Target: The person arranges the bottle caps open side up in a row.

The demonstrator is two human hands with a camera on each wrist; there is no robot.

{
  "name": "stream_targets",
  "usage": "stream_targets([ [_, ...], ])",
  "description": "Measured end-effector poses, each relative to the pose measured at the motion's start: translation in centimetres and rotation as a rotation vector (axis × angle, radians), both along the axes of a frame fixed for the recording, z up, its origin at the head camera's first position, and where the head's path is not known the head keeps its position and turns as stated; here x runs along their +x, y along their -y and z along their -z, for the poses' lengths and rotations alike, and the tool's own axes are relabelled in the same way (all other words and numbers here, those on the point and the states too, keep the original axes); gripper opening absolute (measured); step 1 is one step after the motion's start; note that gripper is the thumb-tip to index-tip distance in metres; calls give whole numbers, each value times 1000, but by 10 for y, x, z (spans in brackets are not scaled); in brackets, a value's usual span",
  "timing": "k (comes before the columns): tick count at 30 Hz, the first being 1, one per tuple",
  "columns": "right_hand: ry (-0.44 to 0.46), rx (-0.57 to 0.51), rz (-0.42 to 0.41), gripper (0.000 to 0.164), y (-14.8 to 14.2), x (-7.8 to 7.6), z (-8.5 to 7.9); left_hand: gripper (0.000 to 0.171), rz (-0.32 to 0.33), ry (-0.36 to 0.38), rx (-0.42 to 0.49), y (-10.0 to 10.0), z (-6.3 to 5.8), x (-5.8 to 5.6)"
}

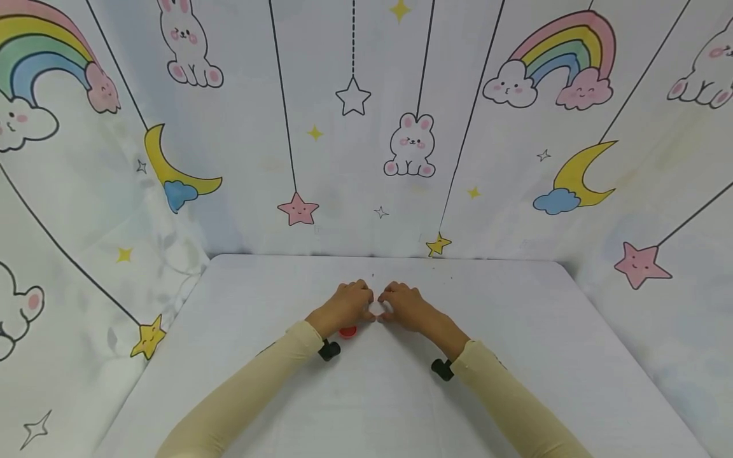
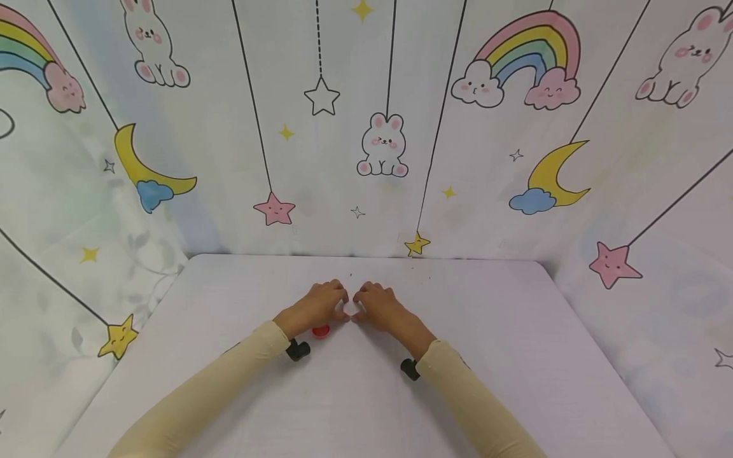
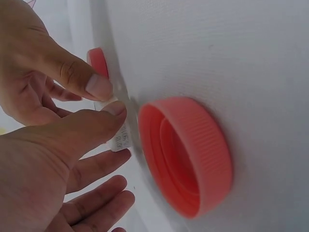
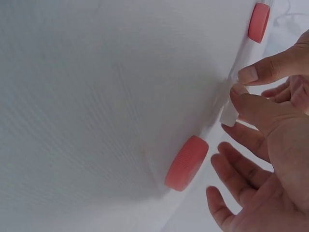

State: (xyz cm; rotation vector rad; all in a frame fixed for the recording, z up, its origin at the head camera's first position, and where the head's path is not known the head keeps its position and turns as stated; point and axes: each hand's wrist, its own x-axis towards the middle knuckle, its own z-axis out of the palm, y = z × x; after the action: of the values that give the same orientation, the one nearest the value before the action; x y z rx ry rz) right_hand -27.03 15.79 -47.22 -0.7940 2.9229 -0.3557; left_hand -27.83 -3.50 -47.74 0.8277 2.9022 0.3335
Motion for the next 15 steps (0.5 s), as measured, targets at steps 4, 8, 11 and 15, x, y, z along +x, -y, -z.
stream_targets([
  [4, 9, -3, 15, 39, -1, 1, -3, 35, 13, -8, 23, 4, -3, 1],
  [8, 10, -11, 29, 37, -1, 2, -8, 33, 16, -23, 54, 7, -9, 3],
  [11, 2, -14, 36, 36, -1, 3, -12, 33, 17, -30, 59, 8, -13, 5],
  [15, 3, -21, 46, 35, 0, 6, -17, 36, 28, -35, 68, 8, -16, 8],
])
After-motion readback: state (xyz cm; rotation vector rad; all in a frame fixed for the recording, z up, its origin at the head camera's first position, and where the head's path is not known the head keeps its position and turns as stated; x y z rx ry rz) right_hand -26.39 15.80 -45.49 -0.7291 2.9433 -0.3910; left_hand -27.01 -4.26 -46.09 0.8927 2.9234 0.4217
